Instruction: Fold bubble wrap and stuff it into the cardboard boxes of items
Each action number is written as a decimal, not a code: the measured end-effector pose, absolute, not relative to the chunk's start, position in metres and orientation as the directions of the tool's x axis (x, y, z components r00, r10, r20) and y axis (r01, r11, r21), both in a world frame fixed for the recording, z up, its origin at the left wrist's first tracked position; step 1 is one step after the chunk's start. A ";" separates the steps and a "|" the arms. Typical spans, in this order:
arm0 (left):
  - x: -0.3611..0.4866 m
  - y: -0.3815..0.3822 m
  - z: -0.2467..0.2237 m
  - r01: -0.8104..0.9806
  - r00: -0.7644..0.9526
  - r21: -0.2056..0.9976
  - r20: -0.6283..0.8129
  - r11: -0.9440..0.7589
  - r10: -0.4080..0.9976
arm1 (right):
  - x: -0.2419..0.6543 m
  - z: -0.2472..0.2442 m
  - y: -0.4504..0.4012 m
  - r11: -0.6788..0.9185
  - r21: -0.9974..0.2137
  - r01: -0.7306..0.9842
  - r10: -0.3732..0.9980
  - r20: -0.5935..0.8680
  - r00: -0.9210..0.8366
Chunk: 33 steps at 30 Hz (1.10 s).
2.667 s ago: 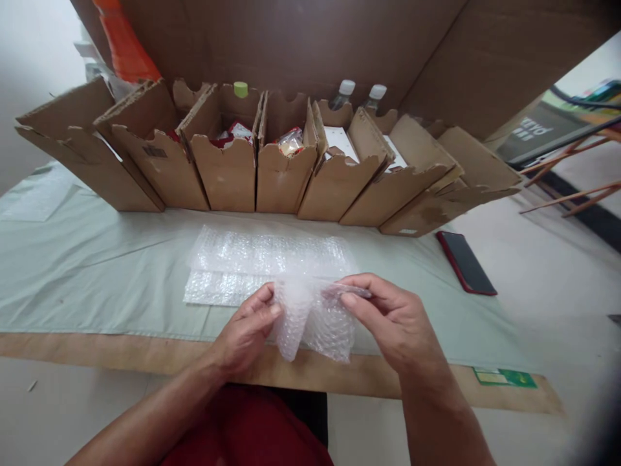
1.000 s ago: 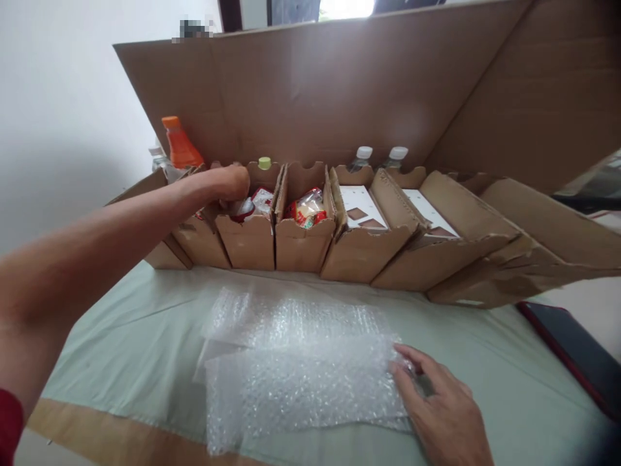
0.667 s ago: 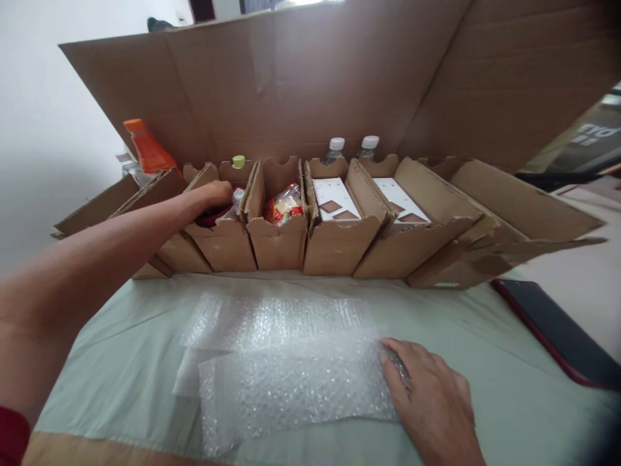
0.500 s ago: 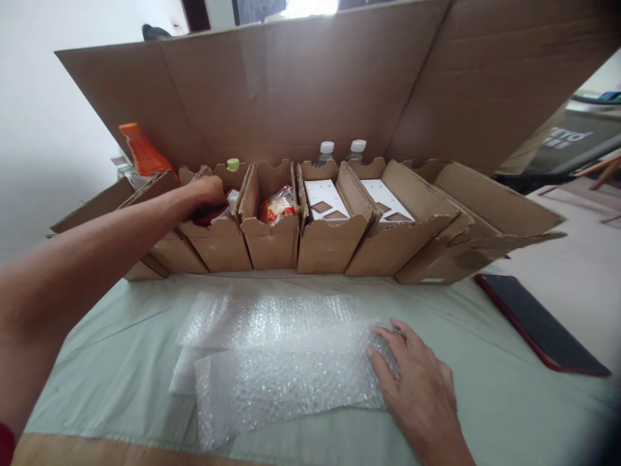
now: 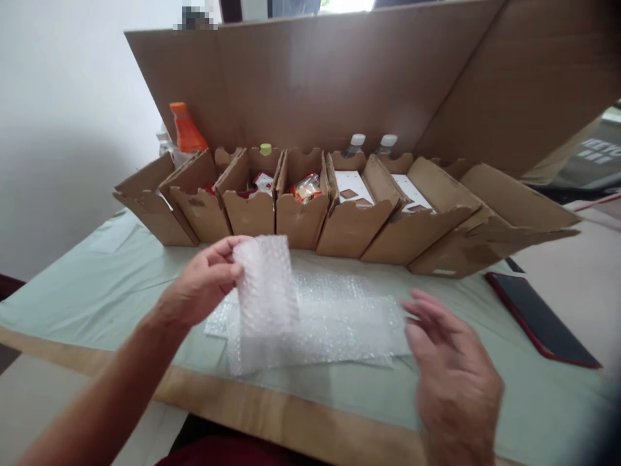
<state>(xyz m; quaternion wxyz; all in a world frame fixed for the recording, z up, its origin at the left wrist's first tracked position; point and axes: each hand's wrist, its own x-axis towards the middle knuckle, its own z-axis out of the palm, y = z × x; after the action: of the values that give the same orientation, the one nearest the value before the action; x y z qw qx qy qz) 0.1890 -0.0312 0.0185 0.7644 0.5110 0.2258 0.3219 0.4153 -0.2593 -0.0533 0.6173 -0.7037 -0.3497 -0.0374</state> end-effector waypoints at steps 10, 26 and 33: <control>0.171 -0.117 -0.041 -0.134 0.857 0.865 -0.144 0.483 0.496 | 0.328 -0.062 -0.243 -0.070 -0.949 -0.308 0.919 -0.181 0.350; 0.173 -0.143 -0.086 -0.143 0.959 0.183 -0.219 0.973 0.182 | 0.348 -0.058 -0.278 -0.162 -0.891 0.425 0.536 0.282 0.795; 0.163 -0.125 -0.080 -0.143 0.910 0.469 -0.283 0.872 0.302 | 0.360 -0.062 -0.283 -0.208 -0.930 0.303 0.459 0.181 0.870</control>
<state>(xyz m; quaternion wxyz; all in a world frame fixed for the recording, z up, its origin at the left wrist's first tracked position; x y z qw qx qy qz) 0.1631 -0.1246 -0.0797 0.9511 0.2248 0.1764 0.1171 0.3598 -0.2832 -0.0624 0.5790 -0.7743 -0.2463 0.0673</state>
